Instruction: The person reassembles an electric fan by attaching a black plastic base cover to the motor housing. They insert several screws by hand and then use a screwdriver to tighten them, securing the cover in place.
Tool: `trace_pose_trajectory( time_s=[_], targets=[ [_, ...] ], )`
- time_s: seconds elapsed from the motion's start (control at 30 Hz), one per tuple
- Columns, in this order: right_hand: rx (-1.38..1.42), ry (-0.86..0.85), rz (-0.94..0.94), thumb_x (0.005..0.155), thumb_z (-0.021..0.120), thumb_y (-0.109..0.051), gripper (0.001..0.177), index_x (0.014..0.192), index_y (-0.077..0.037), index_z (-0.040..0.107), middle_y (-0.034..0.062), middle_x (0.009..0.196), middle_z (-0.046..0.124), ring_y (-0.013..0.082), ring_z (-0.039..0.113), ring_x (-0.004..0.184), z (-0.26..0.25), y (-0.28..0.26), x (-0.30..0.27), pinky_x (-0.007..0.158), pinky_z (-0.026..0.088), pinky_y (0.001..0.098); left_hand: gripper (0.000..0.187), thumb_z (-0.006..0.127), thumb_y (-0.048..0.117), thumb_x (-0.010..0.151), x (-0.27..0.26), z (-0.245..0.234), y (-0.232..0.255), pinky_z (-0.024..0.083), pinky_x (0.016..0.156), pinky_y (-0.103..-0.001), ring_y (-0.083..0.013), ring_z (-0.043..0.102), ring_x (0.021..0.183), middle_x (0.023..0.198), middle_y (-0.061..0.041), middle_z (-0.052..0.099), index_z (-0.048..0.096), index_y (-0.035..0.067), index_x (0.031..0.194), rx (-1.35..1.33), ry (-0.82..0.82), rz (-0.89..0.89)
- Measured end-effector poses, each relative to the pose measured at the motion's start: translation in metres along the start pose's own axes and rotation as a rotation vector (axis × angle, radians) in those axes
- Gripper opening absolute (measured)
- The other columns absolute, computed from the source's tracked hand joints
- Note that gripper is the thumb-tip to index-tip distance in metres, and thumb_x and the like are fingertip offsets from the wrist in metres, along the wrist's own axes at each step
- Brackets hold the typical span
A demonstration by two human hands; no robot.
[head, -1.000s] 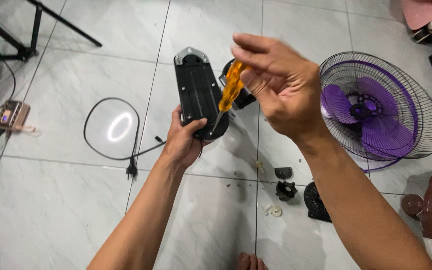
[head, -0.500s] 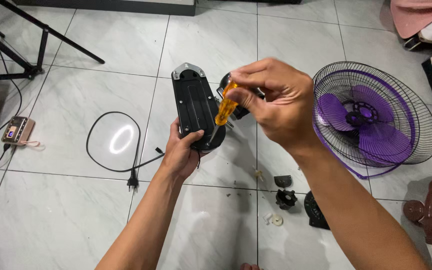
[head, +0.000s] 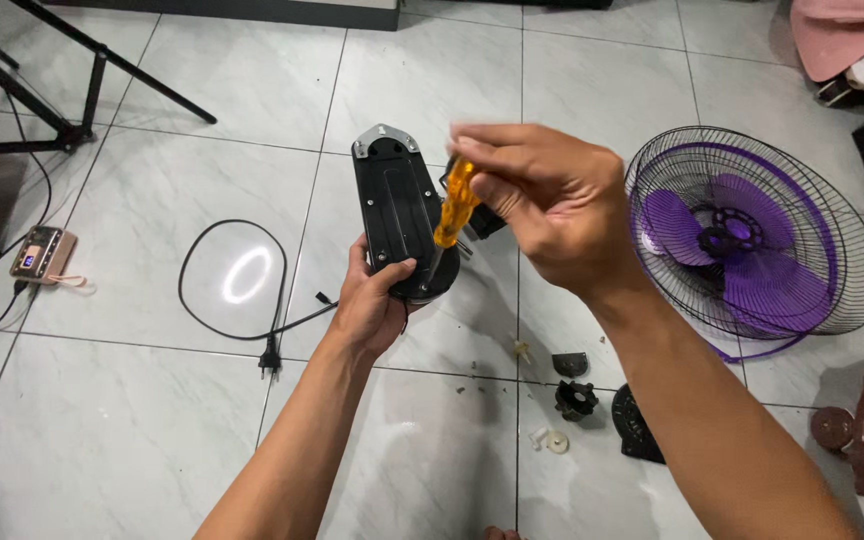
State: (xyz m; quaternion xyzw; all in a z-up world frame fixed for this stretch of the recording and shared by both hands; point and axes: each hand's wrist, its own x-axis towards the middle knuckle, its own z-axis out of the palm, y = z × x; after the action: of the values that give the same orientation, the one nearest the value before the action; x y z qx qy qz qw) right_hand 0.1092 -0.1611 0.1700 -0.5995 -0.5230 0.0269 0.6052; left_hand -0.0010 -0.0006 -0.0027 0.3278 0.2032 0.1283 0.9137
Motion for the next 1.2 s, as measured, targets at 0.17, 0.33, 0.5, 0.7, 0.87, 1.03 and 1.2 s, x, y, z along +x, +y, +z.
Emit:
trace_pose_trajectory(
  time_s=[0.17,0.33,0.5,0.7,0.87,1.03,1.2],
  targets=[
    [-0.008,0.036,-0.128,0.103,0.077,-0.008,0.015,0.115,-0.001,0.072,0.0143,0.113,0.067,0.0182,0.072,0.103,0.003,0.001,0.002,0.092,0.067,0.0258,0.085,0.057,-0.006,0.085,0.003,0.0,0.0,0.061,0.088,-0.057,-0.0344,0.066,0.112,0.137,-0.022,0.051,0.015,0.022,0.153,0.005,-0.001,-0.004],
    [-0.032,0.011,-0.008,0.097,0.069,-0.009,0.013,0.107,-0.002,0.069,0.0132,0.114,0.069,0.0193,0.073,0.106,0.0,0.003,0.001,0.094,0.066,0.0263,0.085,0.057,-0.007,0.085,0.002,0.0,-0.002,0.061,0.089,-0.058,-0.0344,0.066,0.113,0.139,-0.022,0.05,0.014,0.02,0.154,-0.021,-0.028,0.007],
    [-0.009,-0.003,-0.098,0.108,0.074,-0.005,0.013,0.118,0.002,0.071,0.0154,0.118,0.065,0.0184,0.072,0.106,0.002,0.0,0.001,0.097,0.068,0.0264,0.085,0.057,-0.006,0.086,0.001,0.001,-0.001,0.062,0.09,-0.057,-0.0348,0.068,0.111,0.138,-0.024,0.051,0.012,0.019,0.154,0.008,-0.024,-0.008],
    [0.018,0.004,-0.017,0.096,0.071,-0.008,0.017,0.11,0.0,0.068,0.0112,0.115,0.067,0.0183,0.071,0.107,0.005,-0.004,0.001,0.097,0.066,0.027,0.088,0.057,-0.007,0.086,-0.002,0.004,0.001,0.062,0.09,-0.055,-0.0325,0.068,0.11,0.137,-0.023,0.051,0.011,0.021,0.154,-0.023,-0.023,0.002],
    [-0.056,-0.031,-0.051,0.106,0.073,0.003,0.027,0.131,-0.002,0.063,0.0114,0.126,0.056,0.0182,0.067,0.115,0.01,0.008,-0.01,0.099,0.07,0.0283,0.089,0.058,-0.005,0.084,-0.003,0.005,-0.001,0.062,0.088,-0.056,-0.0326,0.067,0.109,0.136,-0.023,0.051,0.01,0.021,0.154,0.017,0.003,-0.015],
    [0.038,-0.165,0.056,0.104,0.072,0.009,0.087,0.161,-0.02,0.013,0.0139,0.146,0.042,0.0212,0.06,0.136,0.028,0.018,-0.024,0.115,0.067,0.0354,0.088,0.058,-0.004,0.084,-0.001,0.004,-0.003,0.061,0.087,-0.054,-0.0336,0.067,0.11,0.136,-0.023,0.051,0.011,0.019,0.154,-0.003,-0.008,-0.004],
    [-0.128,-0.137,-0.036,0.098,0.07,0.012,0.092,0.159,-0.026,0.012,0.0154,0.144,0.04,0.0227,0.062,0.123,0.034,0.023,-0.03,0.098,0.07,0.0364,0.089,0.057,-0.003,0.081,-0.001,0.001,-0.005,0.062,0.082,-0.052,-0.0324,0.067,0.107,0.133,-0.021,0.051,0.011,0.023,0.152,0.01,0.0,-0.015]
  ],
)
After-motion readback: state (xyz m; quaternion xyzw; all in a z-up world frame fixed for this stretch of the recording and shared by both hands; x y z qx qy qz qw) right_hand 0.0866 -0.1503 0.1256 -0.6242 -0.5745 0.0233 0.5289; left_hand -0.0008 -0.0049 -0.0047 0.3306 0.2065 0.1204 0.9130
